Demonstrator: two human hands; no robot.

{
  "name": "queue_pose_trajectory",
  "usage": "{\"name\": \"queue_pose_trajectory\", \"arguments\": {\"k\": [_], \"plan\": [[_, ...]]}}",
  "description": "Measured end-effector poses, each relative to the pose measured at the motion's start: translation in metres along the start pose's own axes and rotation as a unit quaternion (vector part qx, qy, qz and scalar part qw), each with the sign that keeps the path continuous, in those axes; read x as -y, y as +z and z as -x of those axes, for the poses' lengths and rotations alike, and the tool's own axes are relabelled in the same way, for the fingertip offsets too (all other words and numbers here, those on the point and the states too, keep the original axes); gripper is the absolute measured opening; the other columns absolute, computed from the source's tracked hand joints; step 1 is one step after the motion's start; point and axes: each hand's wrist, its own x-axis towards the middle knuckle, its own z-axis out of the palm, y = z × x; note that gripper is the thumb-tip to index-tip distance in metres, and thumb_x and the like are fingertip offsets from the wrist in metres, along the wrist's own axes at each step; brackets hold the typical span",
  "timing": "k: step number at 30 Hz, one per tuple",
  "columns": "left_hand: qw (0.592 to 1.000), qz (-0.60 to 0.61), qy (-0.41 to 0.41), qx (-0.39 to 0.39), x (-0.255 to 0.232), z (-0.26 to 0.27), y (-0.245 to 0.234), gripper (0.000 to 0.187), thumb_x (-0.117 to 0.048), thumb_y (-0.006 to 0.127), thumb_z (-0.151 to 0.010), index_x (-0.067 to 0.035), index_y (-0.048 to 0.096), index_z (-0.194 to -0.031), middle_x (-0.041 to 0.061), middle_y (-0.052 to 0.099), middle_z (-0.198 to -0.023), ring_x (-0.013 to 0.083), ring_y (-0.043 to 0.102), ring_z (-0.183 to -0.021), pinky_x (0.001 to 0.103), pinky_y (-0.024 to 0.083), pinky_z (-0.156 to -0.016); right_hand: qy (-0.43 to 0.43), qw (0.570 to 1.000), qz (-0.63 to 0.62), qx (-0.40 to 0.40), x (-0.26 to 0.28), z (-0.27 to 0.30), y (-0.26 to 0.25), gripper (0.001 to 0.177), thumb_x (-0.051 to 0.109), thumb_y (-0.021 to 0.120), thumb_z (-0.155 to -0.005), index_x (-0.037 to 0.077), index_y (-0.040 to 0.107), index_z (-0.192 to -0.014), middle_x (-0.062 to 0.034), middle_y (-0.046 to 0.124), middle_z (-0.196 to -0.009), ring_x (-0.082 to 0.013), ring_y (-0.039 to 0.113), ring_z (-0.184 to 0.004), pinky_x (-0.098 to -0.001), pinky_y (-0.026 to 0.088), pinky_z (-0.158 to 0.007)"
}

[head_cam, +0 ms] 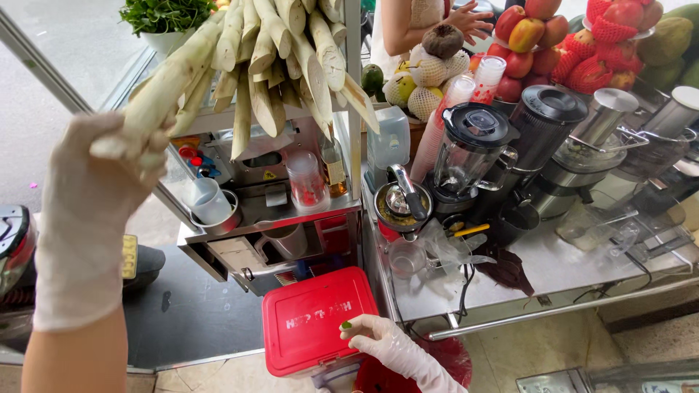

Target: The person prepares a sugarcane and lime drink at a street vendor stall. They add ice to a plastic cup, insert a sugarcane stalk into a juicer, squeeze a lime into the cup, and pour the sugarcane juice into the cup.

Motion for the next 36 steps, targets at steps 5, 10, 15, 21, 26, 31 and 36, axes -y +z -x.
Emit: {"name": "queue_pose_trajectory", "arguments": {"k": [5,10,15,21,26,31,36], "plan": [[0.991,0.036,-0.117,0.053,0.118,0.179,-0.074,0.080,-0.017,0.072,-0.067,0.005,0.044,-0.139,0.021,0.068,-0.102,0.0276,0.070,-0.088,0.036,0.057,-0.078,0.022,0.998,0.015,0.051,-0.011,0.014,-0.012,0.032,0.006,0.064,-0.092,-0.001,0.065,-0.123,-0.0082,0.073,-0.116,-0.0148,0.069,-0.111,-0.0301,0.056,-0.099],[0.966,-0.095,-0.227,-0.078,0.317,0.361,-0.102,0.075,0.004,0.073,-0.049,0.004,0.053,-0.121,0.018,0.070,-0.096,0.0296,0.074,-0.074,0.042,0.060,-0.065,0.002,0.994,0.026,0.103,-0.039,0.011,-0.014,0.033,0.007,0.064,-0.093,0.000,0.064,-0.126,-0.0093,0.073,-0.117,-0.0154,0.069,-0.108,-0.0297,0.056,-0.098],[0.866,-0.231,-0.189,-0.402,0.426,0.500,-0.059,0.047,-0.006,0.081,-0.074,-0.003,0.063,-0.117,0.010,0.067,-0.087,0.0166,0.057,-0.066,0.034,0.045,-0.056,0.018,0.981,0.130,0.140,-0.058,-0.002,0.004,0.034,0.010,0.064,-0.093,0.002,0.066,-0.126,-0.0088,0.076,-0.115,-0.0152,0.070,-0.100,-0.0295,0.056,-0.088],[0.846,-0.301,-0.207,-0.387,0.416,0.494,-0.033,0.041,-0.013,0.083,-0.076,-0.004,0.064,-0.111,0.006,0.072,-0.090,0.0158,0.068,-0.083,0.031,0.055,-0.073,0.024,0.977,0.168,0.128,-0.070,-0.012,0.013,0.037,0.013,0.063,-0.092,0.004,0.065,-0.128,-0.0074,0.077,-0.115,-0.0149,0.072,-0.099,-0.0282,0.057,-0.086],[0.904,-0.130,-0.227,-0.338,0.404,0.446,-0.049,0.035,-0.014,0.080,-0.080,0.000,0.068,-0.110,0.006,0.066,-0.081,0.0113,0.054,-0.057,0.028,0.044,-0.049,0.071,0.985,0.130,0.085,-0.082,-0.018,0.009,0.037,0.015,0.062,-0.092,0.004,0.066,-0.127,-0.0086,0.077,-0.115,-0.0174,0.071,-0.096,-0.0297,0.056,-0.084],[0.935,0.043,-0.261,-0.239,0.402,0.371,-0.062,0.035,-0.031,0.069,-0.095,-0.002,0.063,-0.112,0.006,0.060,-0.073,0.0100,0.049,-0.046,0.025,0.036,-0.040,0.076,0.988,0.115,0.063,-0.092,-0.024,0.010,0.037,0.016,0.063,-0.094,0.003,0.066,-0.128,-0.0095,0.078,-0.114,-0.0169,0.071,-0.095,-0.0296,0.056,-0.084],[0.930,0.173,-0.285,-0.155,0.411,0.296,-0.067,0.043,-0.044,0.058,-0.100,-0.004,0.055,-0.114,0.005,0.062,-0.076,0.0112,0.050,-0.048,0.026,0.039,-0.041,0.082,0.990,0.103,0.042,-0.094,-0.025,0.009,0.038,0.016,0.062,-0.094,0.003,0.065,-0.129,-0.0094,0.077,-0.114,-0.0161,0.070,-0.096,-0.0293,0.056,-0.084]]}}
